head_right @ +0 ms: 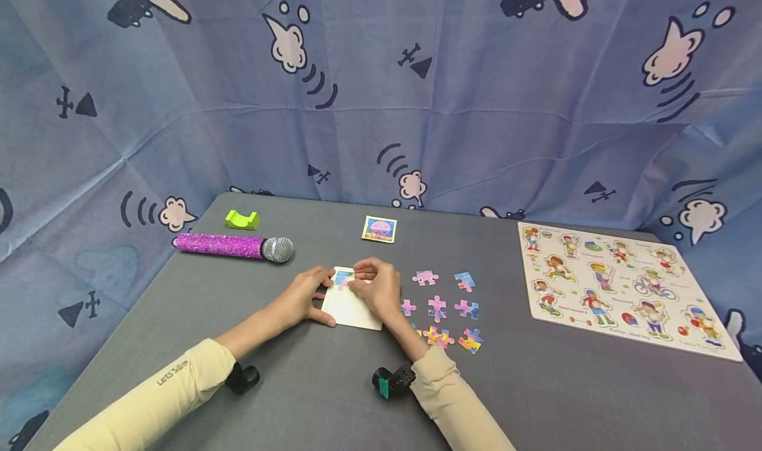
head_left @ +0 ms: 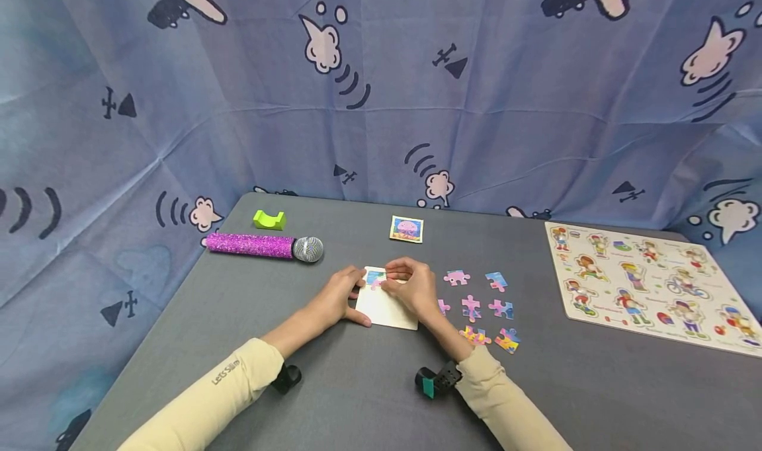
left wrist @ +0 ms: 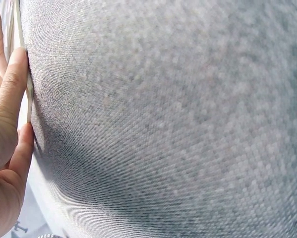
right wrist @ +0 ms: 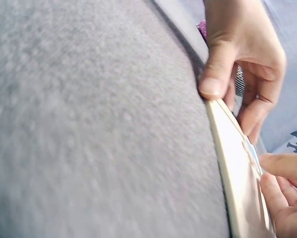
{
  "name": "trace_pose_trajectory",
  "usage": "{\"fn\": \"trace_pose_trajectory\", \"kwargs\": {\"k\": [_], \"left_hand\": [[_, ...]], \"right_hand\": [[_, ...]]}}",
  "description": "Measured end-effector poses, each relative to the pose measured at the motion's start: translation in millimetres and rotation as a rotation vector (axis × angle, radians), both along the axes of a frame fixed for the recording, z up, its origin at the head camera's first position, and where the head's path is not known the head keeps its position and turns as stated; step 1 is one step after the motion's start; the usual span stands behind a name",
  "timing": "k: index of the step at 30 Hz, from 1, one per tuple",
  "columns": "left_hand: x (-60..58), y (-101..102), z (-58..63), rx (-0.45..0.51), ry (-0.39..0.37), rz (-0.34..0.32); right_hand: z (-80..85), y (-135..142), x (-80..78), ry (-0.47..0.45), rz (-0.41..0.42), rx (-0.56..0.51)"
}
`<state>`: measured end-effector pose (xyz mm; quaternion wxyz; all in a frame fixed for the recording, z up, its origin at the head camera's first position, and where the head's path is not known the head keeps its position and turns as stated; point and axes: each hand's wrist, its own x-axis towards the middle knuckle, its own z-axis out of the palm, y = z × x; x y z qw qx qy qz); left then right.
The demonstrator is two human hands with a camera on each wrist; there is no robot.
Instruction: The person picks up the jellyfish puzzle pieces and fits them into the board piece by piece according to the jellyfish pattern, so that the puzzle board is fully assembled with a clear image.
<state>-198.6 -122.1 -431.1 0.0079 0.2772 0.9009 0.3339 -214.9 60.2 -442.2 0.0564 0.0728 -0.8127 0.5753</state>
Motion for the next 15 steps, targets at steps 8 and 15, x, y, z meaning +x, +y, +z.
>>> {"fn": "trace_pose_trajectory", "kwargs": {"k": [8, 15], "left_hand": [[-1.0, -1.3, -2.0, -0.001, -0.022, -0.002], [-0.5, -0.1, -1.8, -0.001, 0.004, -0.007]], "right_hand": [[6.2, 25.8, 0.1, -0.069, 0.102, -0.084], [8.0, 56.4, -3.2, -0.055, 0.2, -0.083]]}}
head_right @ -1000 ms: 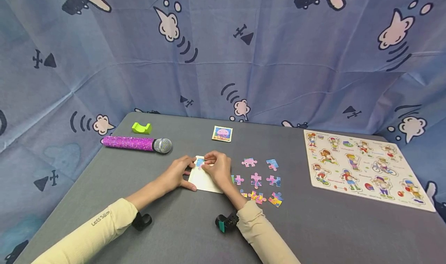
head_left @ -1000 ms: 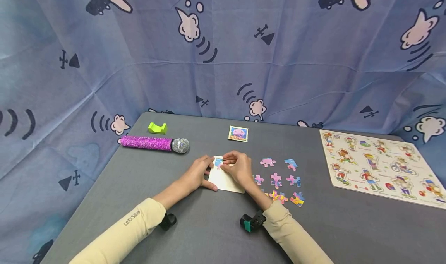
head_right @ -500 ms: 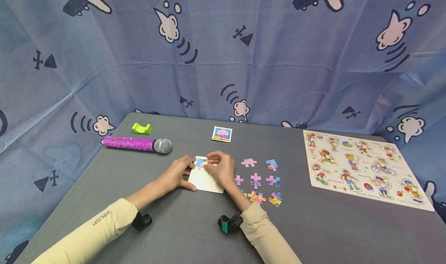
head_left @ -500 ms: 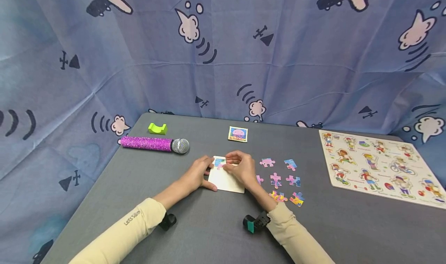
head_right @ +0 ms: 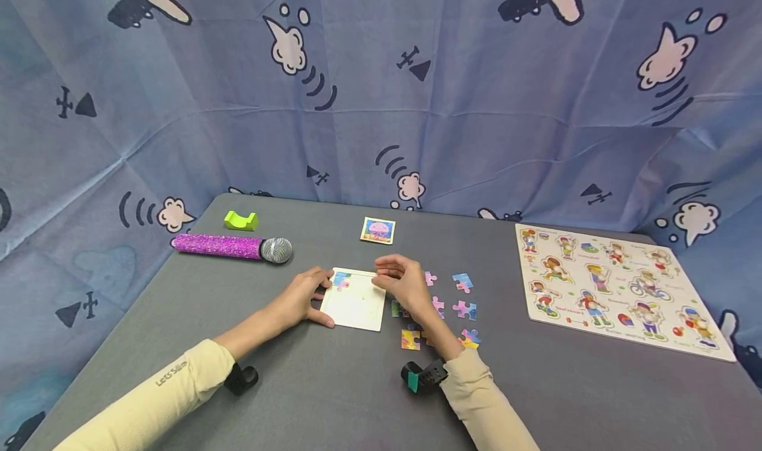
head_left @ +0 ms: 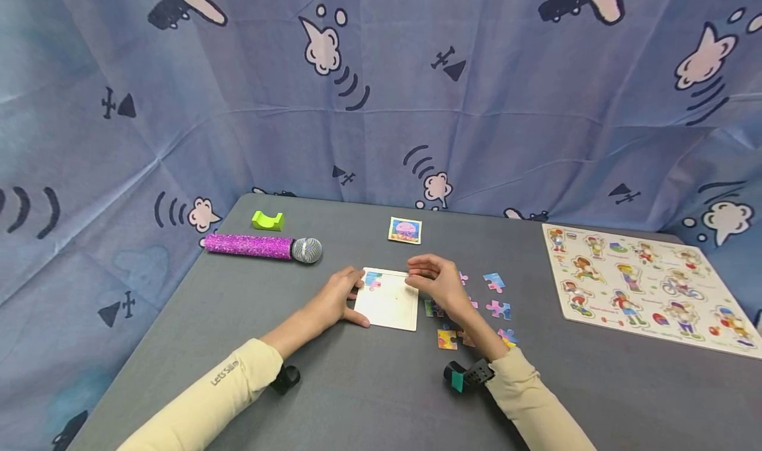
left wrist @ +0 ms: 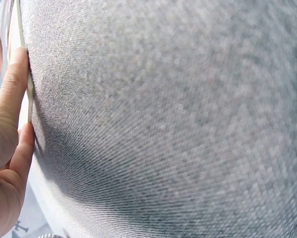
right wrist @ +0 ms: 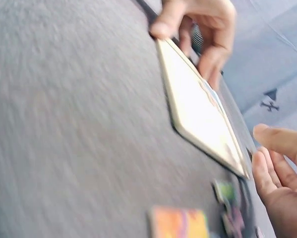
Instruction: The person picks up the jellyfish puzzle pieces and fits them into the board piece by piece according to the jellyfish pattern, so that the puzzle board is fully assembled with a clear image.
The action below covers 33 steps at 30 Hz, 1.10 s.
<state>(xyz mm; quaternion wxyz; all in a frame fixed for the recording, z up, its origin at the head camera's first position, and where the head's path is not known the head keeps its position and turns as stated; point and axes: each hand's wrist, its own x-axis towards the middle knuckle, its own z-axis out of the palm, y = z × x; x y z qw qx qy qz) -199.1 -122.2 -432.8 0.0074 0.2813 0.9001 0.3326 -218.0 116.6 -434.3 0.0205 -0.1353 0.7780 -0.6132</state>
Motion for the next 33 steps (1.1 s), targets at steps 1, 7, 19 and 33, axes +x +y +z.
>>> {"fn": "trace_pose_trajectory", "kwargs": {"k": [1, 7, 19, 33], "left_hand": [[0.2, 0.0, 0.1, 0.002, 0.001, -0.003], [1.1, 0.3, 1.4, 0.007, -0.014, 0.001], [0.9, 1.1, 1.6, 0.007, -0.099, 0.024], [1.3, 0.9, 0.6, 0.036, -0.132, 0.04]], "right_hand": [[0.5, 4.7, -1.0, -0.004, 0.02, 0.0], [3.9, 31.2, -5.9, -0.022, 0.094, 0.034], [0.7, 67.6, -9.6, 0.027, 0.094, 0.115], [-0.3, 108.1, -23.9, 0.073, 0.199, 0.22]]}}
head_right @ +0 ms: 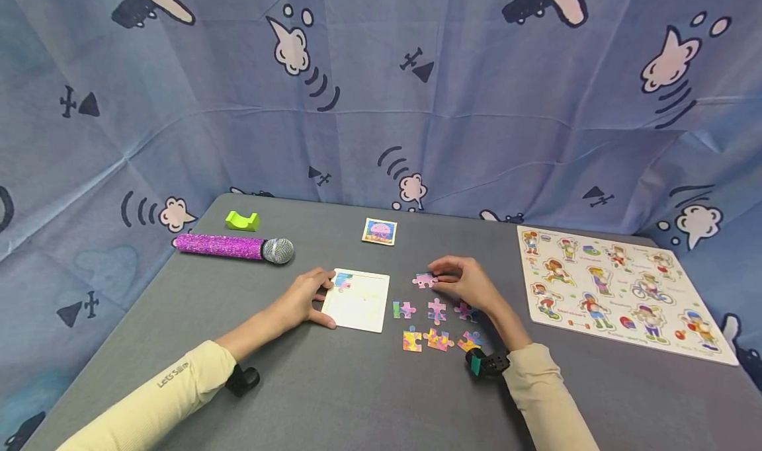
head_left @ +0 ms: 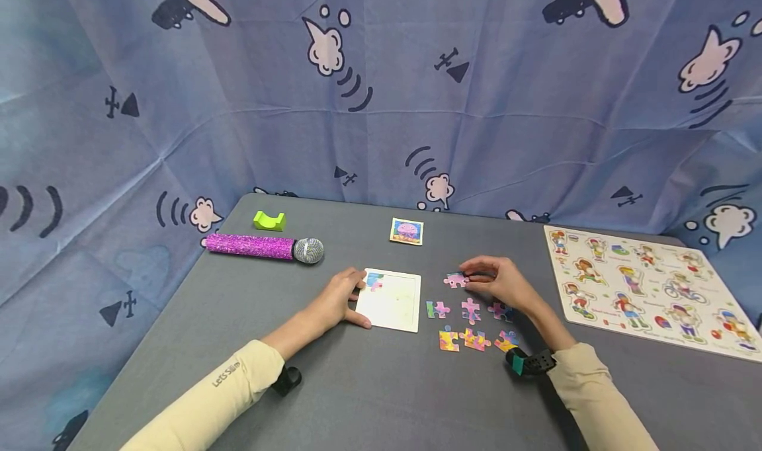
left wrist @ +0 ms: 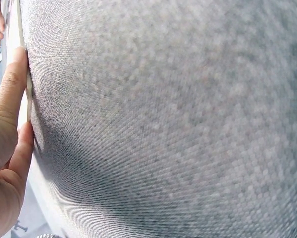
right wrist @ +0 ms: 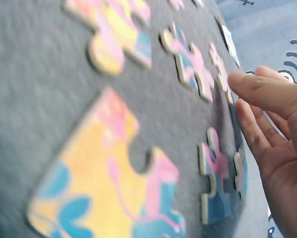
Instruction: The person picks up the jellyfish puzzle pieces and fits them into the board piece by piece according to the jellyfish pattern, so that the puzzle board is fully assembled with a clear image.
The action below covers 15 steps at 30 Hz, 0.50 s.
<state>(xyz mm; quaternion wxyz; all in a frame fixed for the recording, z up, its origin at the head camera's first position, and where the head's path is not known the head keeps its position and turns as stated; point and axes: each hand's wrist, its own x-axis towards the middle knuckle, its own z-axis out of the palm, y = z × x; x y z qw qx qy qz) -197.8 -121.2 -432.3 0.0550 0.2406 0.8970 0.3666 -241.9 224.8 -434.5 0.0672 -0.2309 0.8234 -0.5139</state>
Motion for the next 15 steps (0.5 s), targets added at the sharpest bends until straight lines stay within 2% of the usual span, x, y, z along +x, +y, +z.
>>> {"fn": "trace_pose_trajectory", "kwargs": {"k": [7, 10, 15], "left_hand": [[0.2, -1.0, -0.8, -0.005, 0.023, -0.013], [-0.4, -1.4, -1.7, -0.012, 0.036, -0.019], [-2.0, -1.6, -3.1, -0.012, 0.051, -0.023]], "right_hand": [[1.9, -3.7, -5.5, 0.101, 0.001, 0.192], [1.7, -5.8, -6.5, 0.114, 0.004, 0.205], [-0.2, -5.3, -6.3, 0.078, -0.022, 0.169]]}}
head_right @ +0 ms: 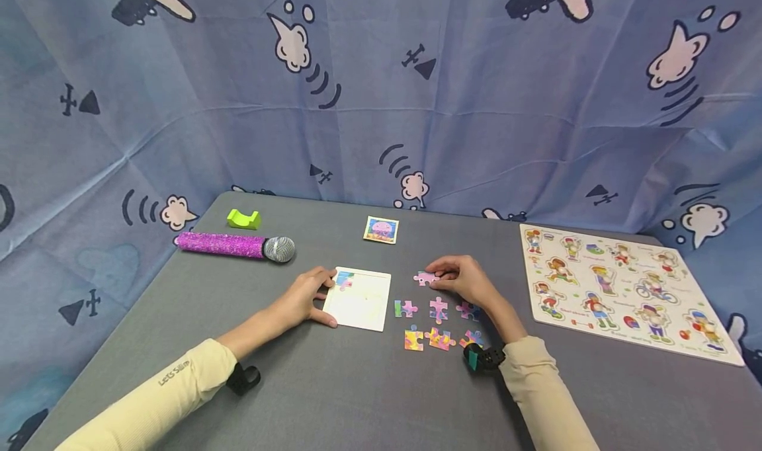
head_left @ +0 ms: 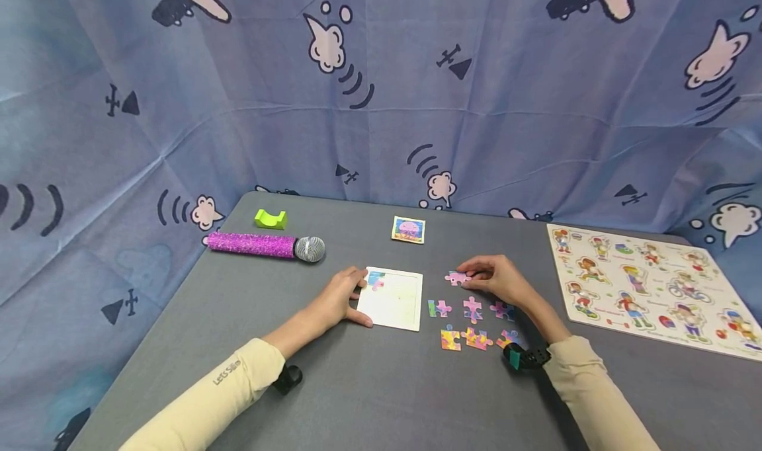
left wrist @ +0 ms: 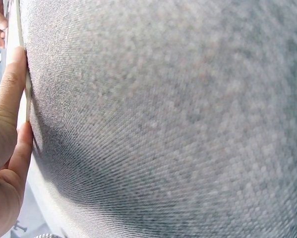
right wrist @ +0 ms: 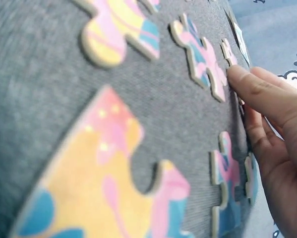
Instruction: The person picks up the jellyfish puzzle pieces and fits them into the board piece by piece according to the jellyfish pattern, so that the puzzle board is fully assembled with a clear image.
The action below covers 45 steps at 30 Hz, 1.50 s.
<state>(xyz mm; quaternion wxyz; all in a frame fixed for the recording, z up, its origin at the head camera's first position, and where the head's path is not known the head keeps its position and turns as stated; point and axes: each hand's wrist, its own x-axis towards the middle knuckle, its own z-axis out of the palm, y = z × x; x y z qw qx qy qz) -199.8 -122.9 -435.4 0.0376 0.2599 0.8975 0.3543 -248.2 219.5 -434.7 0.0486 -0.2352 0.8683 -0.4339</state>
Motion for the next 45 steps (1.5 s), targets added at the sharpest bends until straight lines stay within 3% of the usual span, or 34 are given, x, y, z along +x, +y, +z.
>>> {"fn": "trace_pose_trajectory", "kwargs": {"k": [15, 28, 45], "left_hand": [[1.0, 1.3, 2.5, 0.009, -0.045, 0.016], [3.3, 0.8, 4.0, 0.025, -0.052, 0.013], [3.0, 0.5, 3.3, 0.0, -0.025, 0.007]], "right_hand": [[0.2, 4.3, 3.1, -0.056, -0.034, -0.117], [-9.4, 6.2, 10.1, -0.253, -0.052, -0.288], [-8.7, -14.1, 9.6, -0.266, -0.038, -0.338]]}}
